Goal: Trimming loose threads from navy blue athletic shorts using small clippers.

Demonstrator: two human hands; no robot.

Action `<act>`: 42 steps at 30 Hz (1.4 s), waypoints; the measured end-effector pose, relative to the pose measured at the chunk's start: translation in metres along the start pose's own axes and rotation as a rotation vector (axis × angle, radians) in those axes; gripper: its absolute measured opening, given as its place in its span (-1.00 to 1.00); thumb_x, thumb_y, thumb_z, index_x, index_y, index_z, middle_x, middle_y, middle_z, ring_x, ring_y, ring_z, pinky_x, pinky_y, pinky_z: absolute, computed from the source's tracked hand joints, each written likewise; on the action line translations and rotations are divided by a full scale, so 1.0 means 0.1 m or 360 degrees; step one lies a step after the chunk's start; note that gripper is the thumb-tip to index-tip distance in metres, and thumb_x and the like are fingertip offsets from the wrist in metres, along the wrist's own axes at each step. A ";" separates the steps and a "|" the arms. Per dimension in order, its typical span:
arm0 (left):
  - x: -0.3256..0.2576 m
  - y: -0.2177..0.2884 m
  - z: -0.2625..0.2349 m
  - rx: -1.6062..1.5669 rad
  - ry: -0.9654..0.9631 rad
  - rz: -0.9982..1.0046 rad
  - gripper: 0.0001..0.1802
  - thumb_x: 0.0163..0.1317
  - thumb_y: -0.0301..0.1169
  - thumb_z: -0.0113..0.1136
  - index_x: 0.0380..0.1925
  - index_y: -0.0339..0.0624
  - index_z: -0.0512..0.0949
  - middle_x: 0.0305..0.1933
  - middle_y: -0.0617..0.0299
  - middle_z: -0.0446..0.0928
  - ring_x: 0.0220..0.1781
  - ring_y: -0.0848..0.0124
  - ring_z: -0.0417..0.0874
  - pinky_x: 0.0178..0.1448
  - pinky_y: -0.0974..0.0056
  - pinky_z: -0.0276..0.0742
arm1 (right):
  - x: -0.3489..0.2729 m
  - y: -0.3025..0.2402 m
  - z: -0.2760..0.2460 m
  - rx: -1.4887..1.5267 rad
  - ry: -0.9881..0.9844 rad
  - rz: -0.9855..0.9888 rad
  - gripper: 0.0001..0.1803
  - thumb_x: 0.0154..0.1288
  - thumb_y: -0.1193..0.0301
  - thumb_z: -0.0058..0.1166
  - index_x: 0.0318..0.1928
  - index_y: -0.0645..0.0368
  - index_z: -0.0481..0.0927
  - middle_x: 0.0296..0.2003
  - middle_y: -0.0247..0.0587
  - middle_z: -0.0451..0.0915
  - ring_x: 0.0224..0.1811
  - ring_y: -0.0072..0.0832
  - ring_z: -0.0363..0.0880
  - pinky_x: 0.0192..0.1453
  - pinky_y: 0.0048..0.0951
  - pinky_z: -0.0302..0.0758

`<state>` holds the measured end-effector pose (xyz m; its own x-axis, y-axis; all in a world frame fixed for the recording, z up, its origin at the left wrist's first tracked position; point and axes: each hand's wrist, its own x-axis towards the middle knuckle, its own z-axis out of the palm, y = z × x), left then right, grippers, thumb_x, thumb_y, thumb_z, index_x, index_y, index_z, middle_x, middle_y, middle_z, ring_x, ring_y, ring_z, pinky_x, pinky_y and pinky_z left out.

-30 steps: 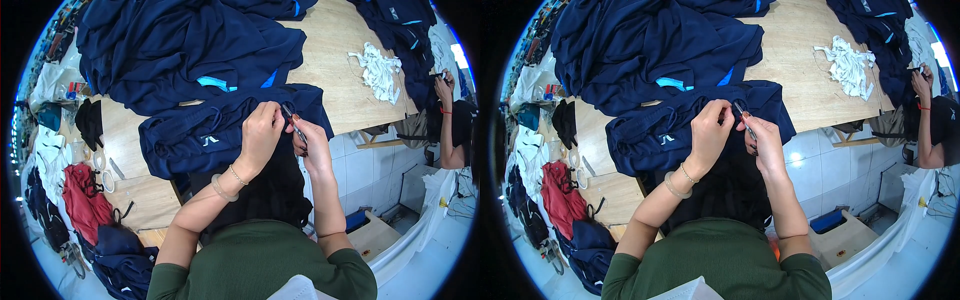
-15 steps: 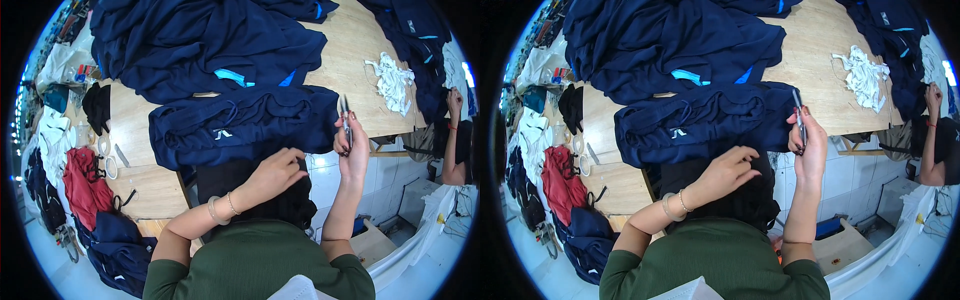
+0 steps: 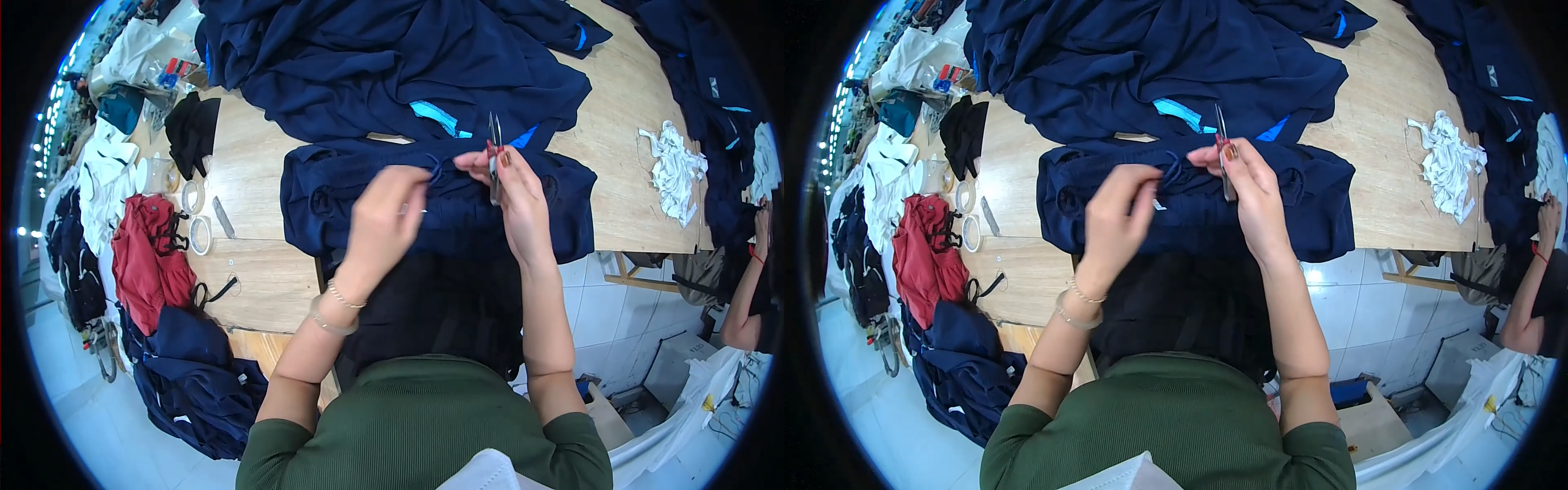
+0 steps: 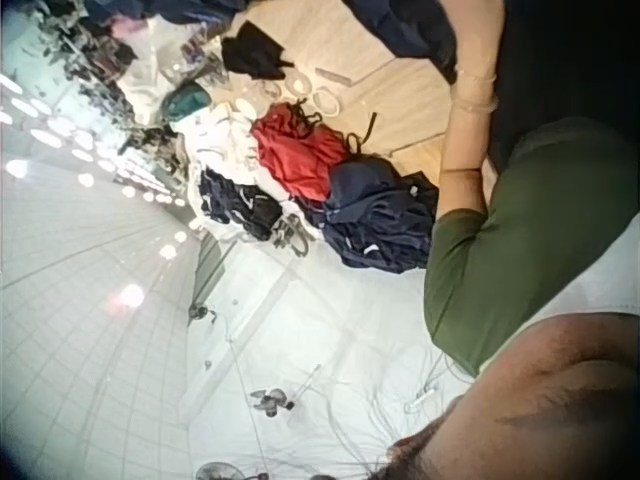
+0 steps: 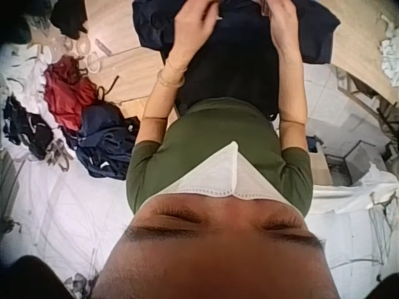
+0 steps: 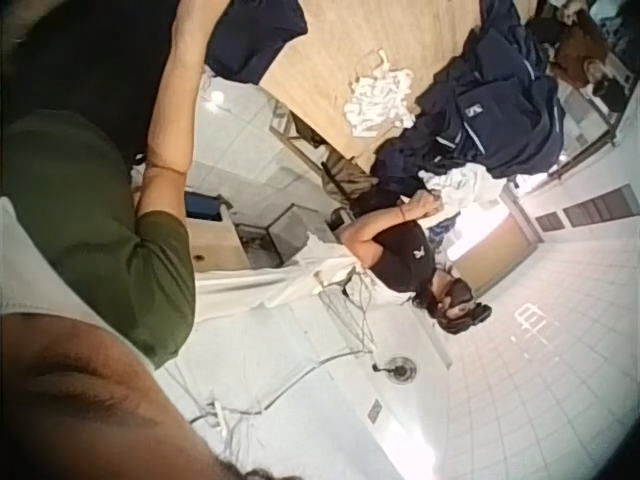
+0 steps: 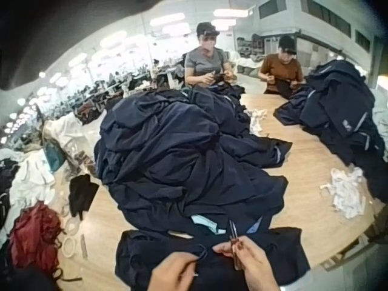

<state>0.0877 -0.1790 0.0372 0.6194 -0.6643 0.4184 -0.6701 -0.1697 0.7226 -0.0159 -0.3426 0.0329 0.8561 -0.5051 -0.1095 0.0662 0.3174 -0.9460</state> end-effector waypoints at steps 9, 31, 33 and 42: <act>0.16 -0.32 0.34 0.0444 -0.0156 -0.0033 -0.71 0.13 -0.47 0.32 -0.16 -0.22 0.48 -0.20 0.15 0.53 -0.17 0.17 0.58 -0.12 0.19 0.56 | 0.14 0.25 -0.20 0.0124 0.0159 -0.0068 -0.60 0.60 0.15 -0.22 -0.16 0.23 0.52 -0.11 -0.01 0.66 0.02 -0.31 0.63 0.25 -0.30 0.42; 0.26 -0.32 0.30 0.0261 -0.0372 -0.0088 -0.91 0.21 -0.53 0.23 -0.33 -0.32 0.53 -0.16 0.06 0.49 -0.23 0.10 0.65 -0.24 0.12 0.57 | 0.22 0.23 0.02 -0.0387 -0.0059 -0.0058 -0.70 0.58 0.23 -0.17 -0.02 0.23 0.44 -0.06 -0.19 0.65 -0.38 -0.62 0.55 -0.32 -0.60 0.42; 0.27 -0.33 0.31 0.0301 -0.0336 -0.0113 -0.92 0.22 -0.54 0.23 -0.33 -0.31 0.53 -0.16 0.09 0.52 -0.25 0.10 0.65 -0.23 0.13 0.56 | 0.24 0.27 0.06 -0.0779 -0.0082 0.0008 -0.73 0.57 0.25 -0.16 -0.02 0.22 0.43 -0.26 -0.18 0.68 -0.41 -0.50 0.59 -0.32 -0.50 0.41; 0.33 -0.32 0.30 0.0644 -0.0408 -0.0052 -0.91 0.21 -0.49 0.23 -0.29 -0.10 0.54 -0.34 0.17 0.49 -0.39 0.17 0.66 -0.35 0.18 0.59 | 0.19 0.31 0.02 -0.1112 0.0018 -0.0013 -0.75 0.58 0.27 -0.19 -0.08 0.20 0.44 -0.34 -0.09 0.64 -0.32 -0.21 0.66 -0.22 -0.34 0.47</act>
<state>0.1171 -0.2173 0.0108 0.5560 -0.8034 0.2130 -0.7889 -0.4294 0.4397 0.0031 -0.3408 0.0017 0.8512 -0.5150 -0.1014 -0.2762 -0.2751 -0.9209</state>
